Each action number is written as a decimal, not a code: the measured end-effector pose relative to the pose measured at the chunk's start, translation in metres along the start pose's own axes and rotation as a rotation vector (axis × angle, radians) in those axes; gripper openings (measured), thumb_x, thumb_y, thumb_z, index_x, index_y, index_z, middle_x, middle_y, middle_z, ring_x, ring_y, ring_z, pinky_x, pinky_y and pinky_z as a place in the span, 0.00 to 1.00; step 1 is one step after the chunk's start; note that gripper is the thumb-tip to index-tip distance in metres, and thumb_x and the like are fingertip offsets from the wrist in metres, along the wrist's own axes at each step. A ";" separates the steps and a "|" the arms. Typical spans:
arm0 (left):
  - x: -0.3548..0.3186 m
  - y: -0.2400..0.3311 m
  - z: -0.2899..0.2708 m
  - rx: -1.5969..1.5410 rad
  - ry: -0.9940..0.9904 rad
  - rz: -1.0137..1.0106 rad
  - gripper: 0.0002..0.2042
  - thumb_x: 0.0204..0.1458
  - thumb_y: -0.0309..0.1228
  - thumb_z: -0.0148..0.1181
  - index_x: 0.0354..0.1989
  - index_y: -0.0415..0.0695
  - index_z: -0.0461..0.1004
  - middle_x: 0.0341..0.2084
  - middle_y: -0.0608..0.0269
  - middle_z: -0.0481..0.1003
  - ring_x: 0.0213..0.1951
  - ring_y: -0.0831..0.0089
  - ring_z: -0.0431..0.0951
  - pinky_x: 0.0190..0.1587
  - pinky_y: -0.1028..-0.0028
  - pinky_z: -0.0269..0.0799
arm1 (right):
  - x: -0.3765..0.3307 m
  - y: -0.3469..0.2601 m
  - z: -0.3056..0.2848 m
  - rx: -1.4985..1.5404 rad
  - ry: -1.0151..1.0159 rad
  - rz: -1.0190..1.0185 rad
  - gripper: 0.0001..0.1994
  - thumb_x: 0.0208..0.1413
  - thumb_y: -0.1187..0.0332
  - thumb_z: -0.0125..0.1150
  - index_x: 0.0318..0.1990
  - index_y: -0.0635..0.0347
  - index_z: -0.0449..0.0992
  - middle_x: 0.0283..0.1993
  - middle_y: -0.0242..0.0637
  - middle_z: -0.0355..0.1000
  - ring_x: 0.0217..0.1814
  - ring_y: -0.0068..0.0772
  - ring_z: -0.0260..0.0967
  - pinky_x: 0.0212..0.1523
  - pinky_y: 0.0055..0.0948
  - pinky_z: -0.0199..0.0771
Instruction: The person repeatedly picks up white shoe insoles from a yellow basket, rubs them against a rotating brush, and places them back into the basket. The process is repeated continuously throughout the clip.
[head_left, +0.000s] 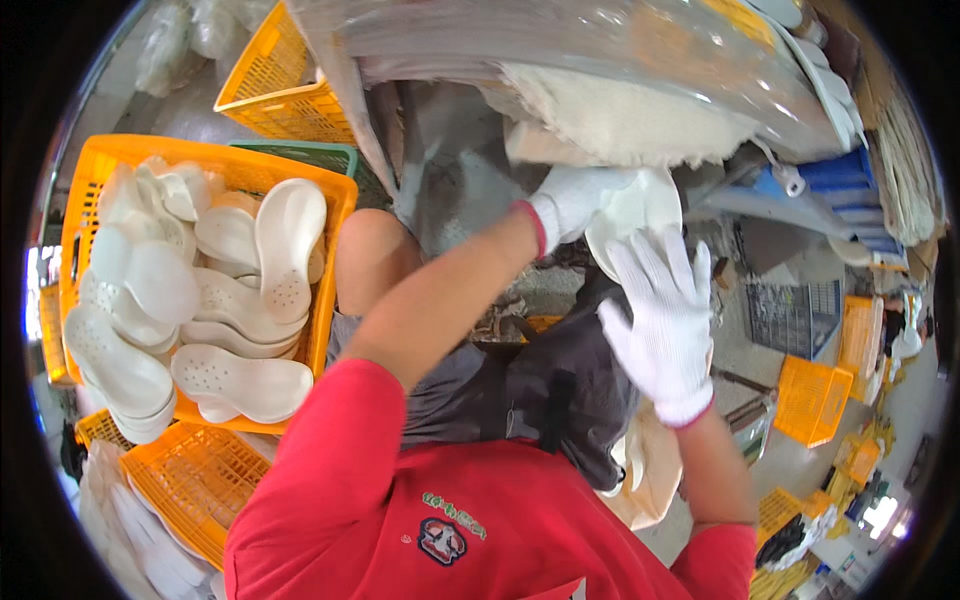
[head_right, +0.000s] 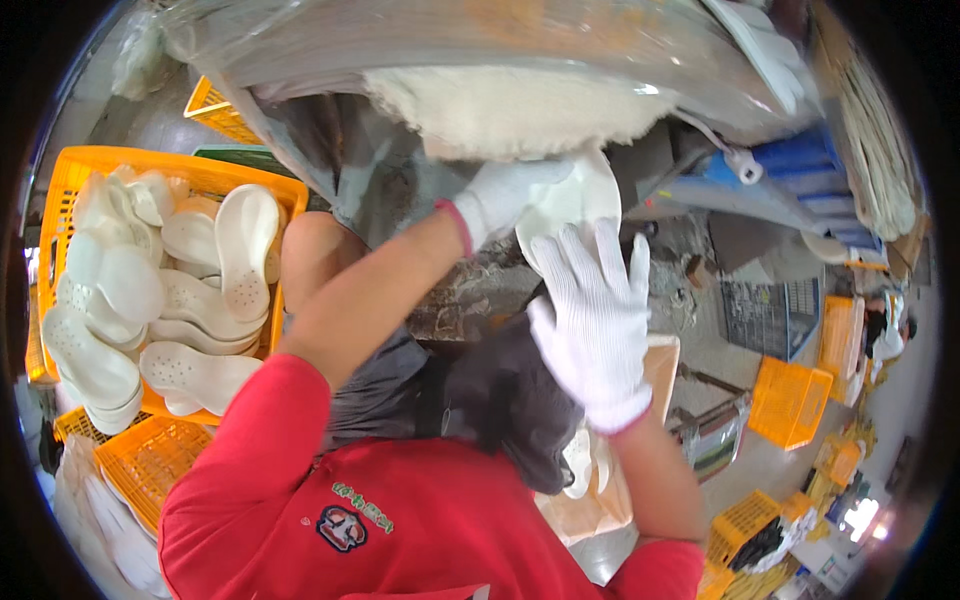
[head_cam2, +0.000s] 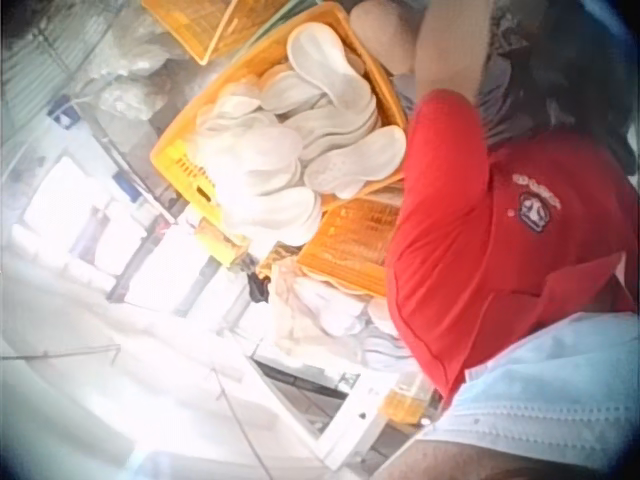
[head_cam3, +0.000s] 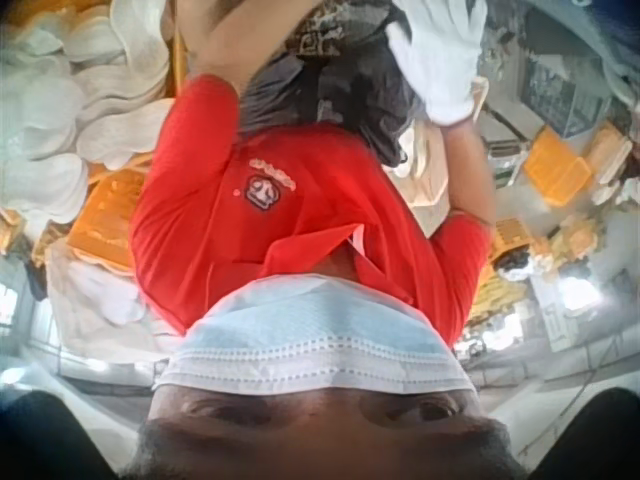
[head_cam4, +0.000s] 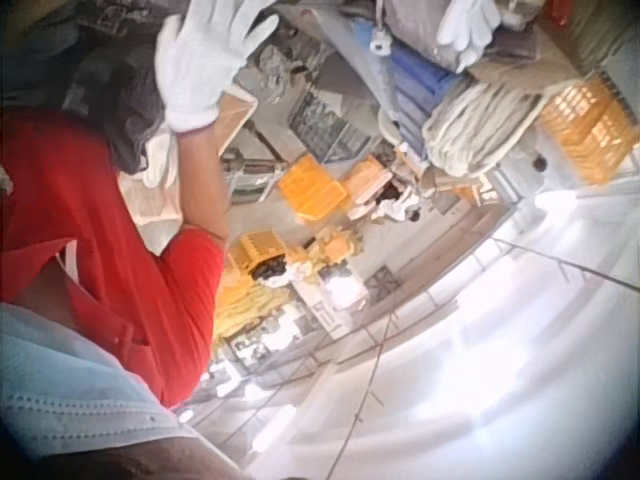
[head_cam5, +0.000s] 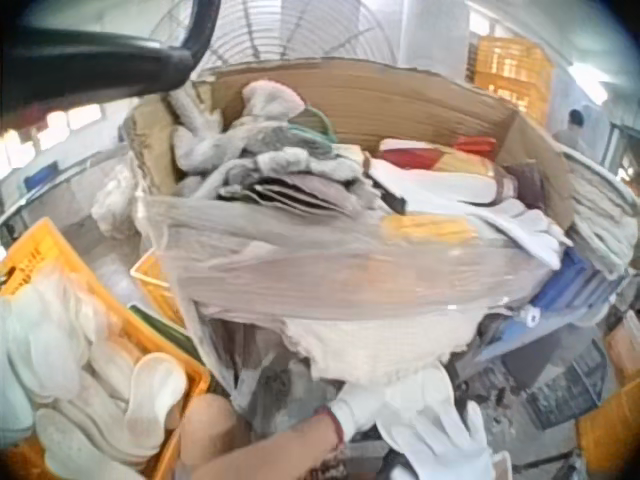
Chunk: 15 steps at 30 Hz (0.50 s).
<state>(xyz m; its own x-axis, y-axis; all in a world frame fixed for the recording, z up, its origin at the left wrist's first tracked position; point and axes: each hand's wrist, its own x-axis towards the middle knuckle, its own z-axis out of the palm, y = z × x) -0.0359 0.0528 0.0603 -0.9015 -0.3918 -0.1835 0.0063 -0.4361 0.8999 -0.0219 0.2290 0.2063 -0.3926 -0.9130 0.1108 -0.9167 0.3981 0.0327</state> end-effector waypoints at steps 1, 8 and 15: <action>-0.002 0.003 -0.005 -0.271 -0.069 -0.149 0.19 0.67 0.35 0.68 0.58 0.32 0.82 0.51 0.47 0.86 0.49 0.60 0.86 0.52 0.64 0.83 | -0.004 0.004 0.006 -0.091 -0.016 -0.007 0.28 0.51 0.64 0.74 0.62 0.54 0.82 0.66 0.43 0.78 0.76 0.55 0.67 0.75 0.67 0.64; -0.072 0.020 -0.035 -0.934 -0.098 -0.285 0.39 0.69 0.72 0.44 0.62 0.45 0.75 0.44 0.47 0.81 0.42 0.48 0.84 0.49 0.48 0.83 | -0.005 -0.060 0.038 0.251 0.239 -0.119 0.26 0.56 0.67 0.69 0.64 0.56 0.80 0.54 0.42 0.84 0.45 0.38 0.85 0.44 0.37 0.86; 0.011 0.003 -0.062 -0.619 0.171 -0.065 0.30 0.74 0.58 0.42 0.55 0.43 0.78 0.43 0.50 0.82 0.41 0.51 0.83 0.46 0.55 0.82 | 0.061 -0.054 0.052 0.205 0.280 0.067 0.22 0.61 0.66 0.69 0.63 0.50 0.81 0.36 0.35 0.81 0.32 0.41 0.82 0.32 0.42 0.83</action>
<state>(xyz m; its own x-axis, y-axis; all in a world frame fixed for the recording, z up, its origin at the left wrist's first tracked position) -0.0193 -0.0032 0.0361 -0.8272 -0.4498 -0.3368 0.2480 -0.8300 0.4996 0.0003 0.1474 0.1599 -0.4425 -0.8148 0.3746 -0.8968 0.4040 -0.1806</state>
